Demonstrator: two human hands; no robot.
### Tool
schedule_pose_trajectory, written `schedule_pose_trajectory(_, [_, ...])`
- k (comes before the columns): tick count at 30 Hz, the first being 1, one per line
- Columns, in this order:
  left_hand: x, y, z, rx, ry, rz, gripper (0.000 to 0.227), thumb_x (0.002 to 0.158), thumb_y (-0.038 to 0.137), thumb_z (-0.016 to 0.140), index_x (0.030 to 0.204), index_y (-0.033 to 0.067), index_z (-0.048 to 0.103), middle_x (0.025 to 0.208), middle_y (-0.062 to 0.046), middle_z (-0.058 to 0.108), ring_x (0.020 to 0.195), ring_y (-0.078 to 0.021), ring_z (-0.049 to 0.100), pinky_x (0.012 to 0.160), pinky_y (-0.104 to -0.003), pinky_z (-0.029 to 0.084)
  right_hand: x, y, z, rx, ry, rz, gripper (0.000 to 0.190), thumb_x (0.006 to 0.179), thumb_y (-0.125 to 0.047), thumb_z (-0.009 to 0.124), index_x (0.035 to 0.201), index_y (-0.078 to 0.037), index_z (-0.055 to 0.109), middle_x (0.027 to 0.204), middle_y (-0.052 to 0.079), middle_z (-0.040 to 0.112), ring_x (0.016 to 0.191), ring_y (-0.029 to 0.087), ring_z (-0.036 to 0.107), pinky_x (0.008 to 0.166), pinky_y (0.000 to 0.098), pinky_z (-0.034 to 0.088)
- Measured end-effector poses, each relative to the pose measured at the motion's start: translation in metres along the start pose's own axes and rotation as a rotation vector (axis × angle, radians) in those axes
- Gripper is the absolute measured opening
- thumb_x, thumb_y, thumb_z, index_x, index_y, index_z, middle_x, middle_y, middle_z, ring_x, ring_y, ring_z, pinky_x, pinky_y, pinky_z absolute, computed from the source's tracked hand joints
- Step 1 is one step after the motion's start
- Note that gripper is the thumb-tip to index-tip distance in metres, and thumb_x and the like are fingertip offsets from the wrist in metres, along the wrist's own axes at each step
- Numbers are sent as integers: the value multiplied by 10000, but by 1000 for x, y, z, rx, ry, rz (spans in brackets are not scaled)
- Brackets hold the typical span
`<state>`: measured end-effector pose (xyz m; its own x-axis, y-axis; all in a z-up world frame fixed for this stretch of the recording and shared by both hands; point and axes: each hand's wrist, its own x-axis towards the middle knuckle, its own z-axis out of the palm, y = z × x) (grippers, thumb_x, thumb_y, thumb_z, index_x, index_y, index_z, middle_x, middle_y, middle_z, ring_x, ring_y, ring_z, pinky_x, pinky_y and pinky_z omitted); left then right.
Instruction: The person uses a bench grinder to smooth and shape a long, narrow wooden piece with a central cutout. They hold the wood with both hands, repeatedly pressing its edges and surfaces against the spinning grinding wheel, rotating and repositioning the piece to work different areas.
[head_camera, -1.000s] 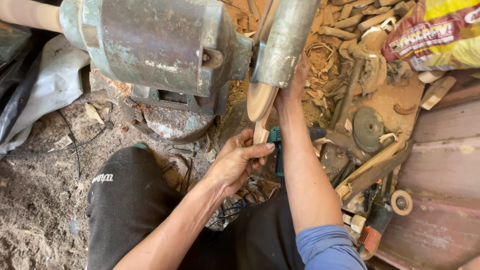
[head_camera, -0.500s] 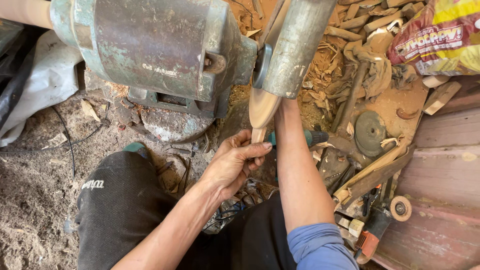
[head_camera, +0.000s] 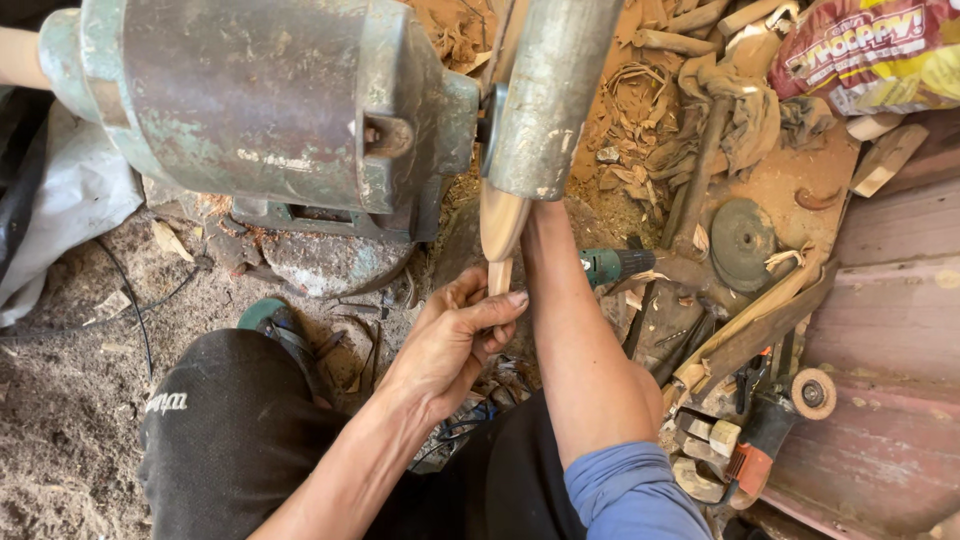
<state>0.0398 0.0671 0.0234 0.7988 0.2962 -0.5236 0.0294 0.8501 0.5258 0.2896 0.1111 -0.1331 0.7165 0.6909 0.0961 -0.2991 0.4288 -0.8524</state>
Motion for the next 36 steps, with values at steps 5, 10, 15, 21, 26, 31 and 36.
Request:
schedule_pose_trajectory(5, [-6, 2, 5, 30, 62, -19, 432, 845, 46, 749, 1231, -30, 571, 773, -1, 549, 620, -62, 519, 524, -181, 416, -5, 4, 6, -5, 6, 4, 379, 1054, -377, 503, 1239, -51, 561, 1049, 98, 671, 849, 172, 711, 697, 315, 624])
schedule_pose_trajectory(10, [-12, 0, 5, 26, 69, -24, 401, 849, 55, 752, 1185, -41, 556, 768, -1, 540, 620, -61, 516, 515, -183, 409, -15, 3, 9, -26, 18, 9, 392, 1048, -393, 498, 1247, -60, 553, 1057, 95, 666, 859, 171, 708, 700, 313, 623])
schedule_pose_trajectory(15, [-17, -4, 3, 27, 79, -29, 309, 866, 50, 744, 1088, -13, 539, 731, -13, 544, 612, -71, 517, 523, -187, 414, -26, -2, 14, -37, 43, 12, 406, 1041, -410, 494, 1254, -69, 545, 1064, 92, 661, 869, 169, 705, 703, 310, 623])
schedule_pose_trajectory(21, [-24, -10, 0, 0, 57, -41, 260, 876, 52, 731, 1035, 4, 531, 715, -3, 539, 590, -66, 502, 512, -189, 403, -45, -6, 20, -52, 81, 29, 422, 1033, -430, 489, 1264, -79, 535, 1074, 89, 656, 881, 167, 702, 707, 308, 623])
schedule_pose_trajectory(26, [-35, -14, 1, 15, 76, -78, 273, 865, 77, 735, 1057, 11, 553, 713, 8, 534, 590, -65, 499, 508, -192, 395, -57, -7, 22, -71, 116, 36, 436, 1027, -447, 485, 1271, -88, 527, 1082, 86, 651, 891, 166, 699, 710, 306, 622])
schedule_pose_trajectory(31, [-42, -16, 2, 50, 76, -62, 289, 848, 92, 745, 1061, -3, 576, 742, 12, 545, 602, -66, 494, 537, -201, 403, -58, -1, 14, -193, 216, 28, 457, 1013, -473, 464, 1268, -98, 523, 1079, 73, 647, 889, 145, 698, 699, 285, 623])
schedule_pose_trajectory(36, [-30, -10, 2, 49, 51, -27, 317, 851, 91, 757, 1081, -6, 561, 757, -12, 557, 609, -73, 484, 552, -206, 399, -35, 12, -4, -78, -13, -110, 273, 1123, -247, 563, 1284, -28, 557, 1149, 86, 607, 950, 145, 622, 797, 287, 574])
